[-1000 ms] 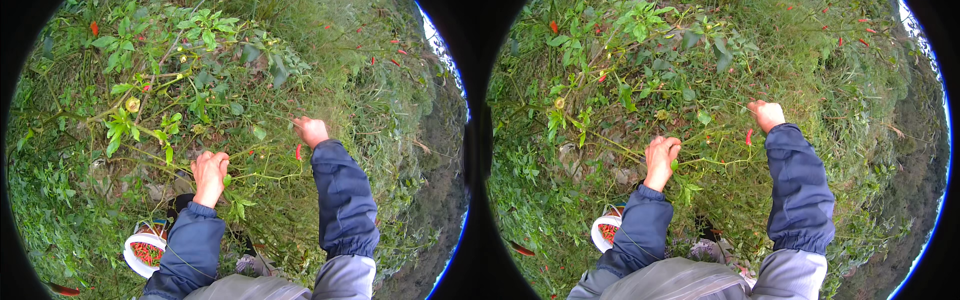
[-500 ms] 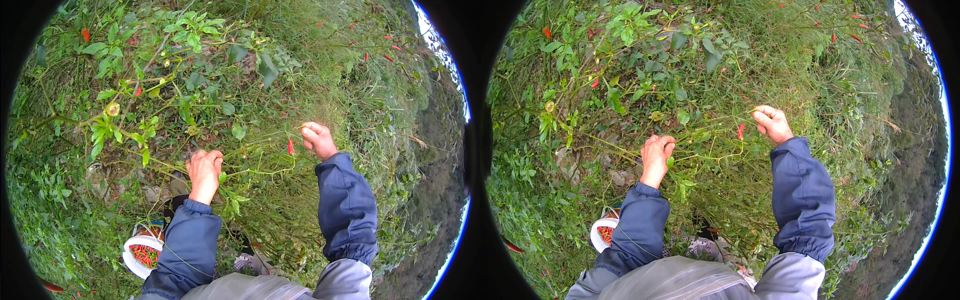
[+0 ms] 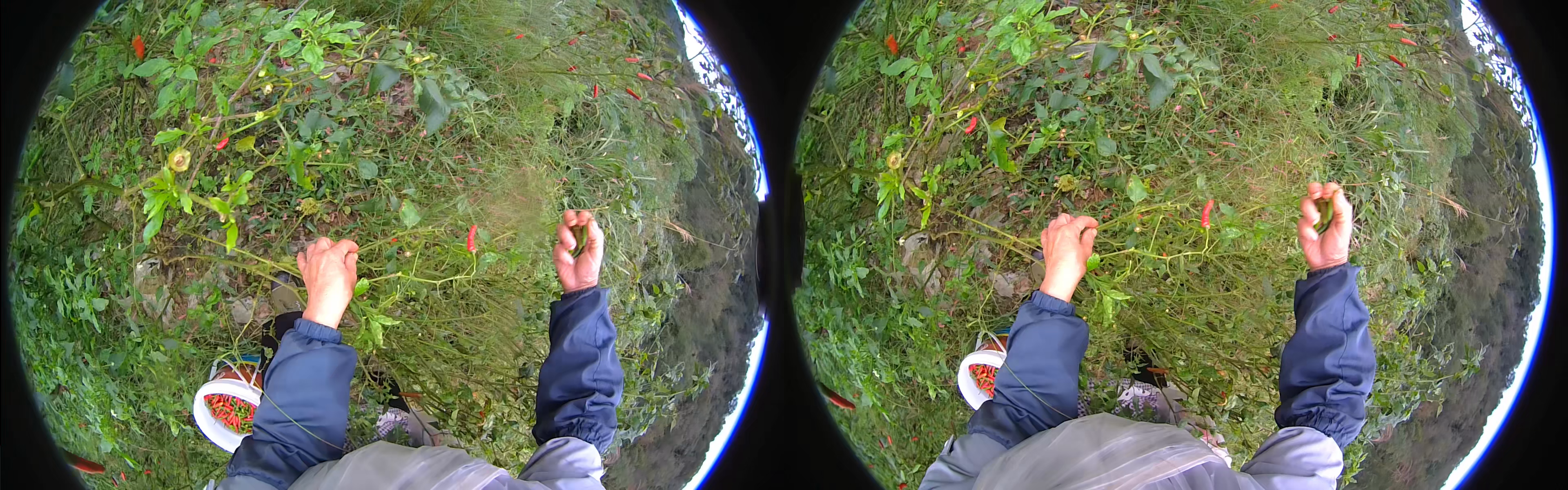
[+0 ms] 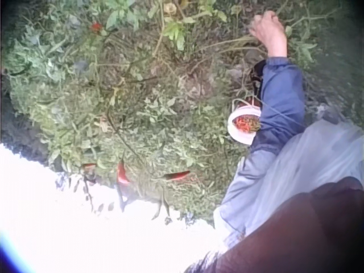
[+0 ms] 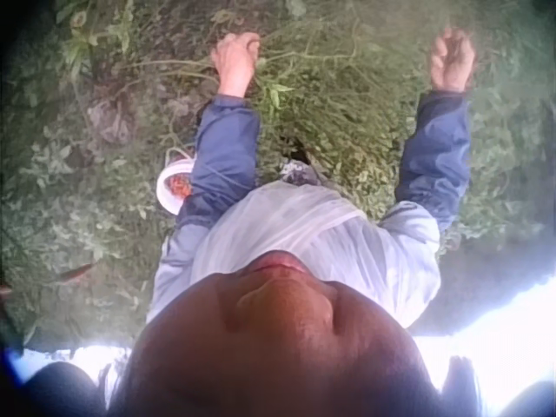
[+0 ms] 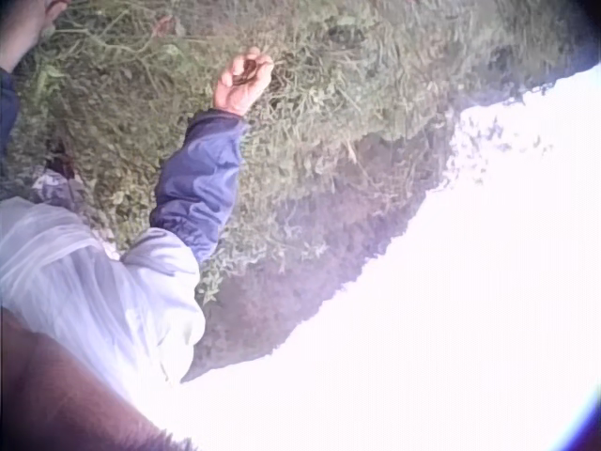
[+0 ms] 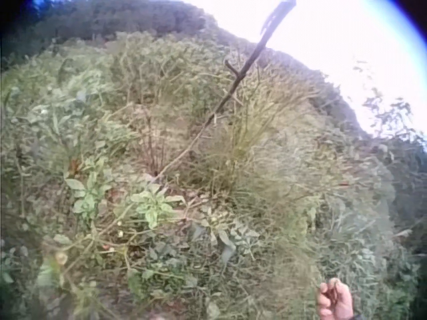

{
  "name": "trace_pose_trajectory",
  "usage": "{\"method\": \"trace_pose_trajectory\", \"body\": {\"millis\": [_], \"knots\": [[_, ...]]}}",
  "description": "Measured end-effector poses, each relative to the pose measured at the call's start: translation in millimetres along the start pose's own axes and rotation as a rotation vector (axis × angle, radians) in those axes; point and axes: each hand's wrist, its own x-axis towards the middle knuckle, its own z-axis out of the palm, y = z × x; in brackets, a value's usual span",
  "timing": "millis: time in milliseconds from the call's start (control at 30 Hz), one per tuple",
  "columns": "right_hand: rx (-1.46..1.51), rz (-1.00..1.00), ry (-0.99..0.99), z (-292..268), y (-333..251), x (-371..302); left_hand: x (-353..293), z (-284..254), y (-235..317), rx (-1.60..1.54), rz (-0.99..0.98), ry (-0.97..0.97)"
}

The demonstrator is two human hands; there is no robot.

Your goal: The person picks red and green chilies from plants by hand and places them into a white bowl. They move between several plants, selecting ripe chilies and adding them to the bowl throughout the episode.

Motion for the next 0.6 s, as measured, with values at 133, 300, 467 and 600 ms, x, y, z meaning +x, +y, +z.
{"method": "trace_pose_trajectory", "body": {"millis": [133, 300, 467, 600], "knots": [[-0.338, 0.216, -0.113, 30, 35, -20, 0, 0, -1, -0.017, 0.034, -0.007], [-0.652, 0.287, -0.402, 55, 50, -7, -3, -1, -3, -0.011, 0.062, -0.007], [-0.867, 0.408, -0.575, 61, 57, 12, -3, -1, -5, -0.032, 0.056, -0.016], [-0.981, 0.617, -0.653, 55, 58, 15, -1, -2, -8, -0.092, 0.032, -0.018]]}}
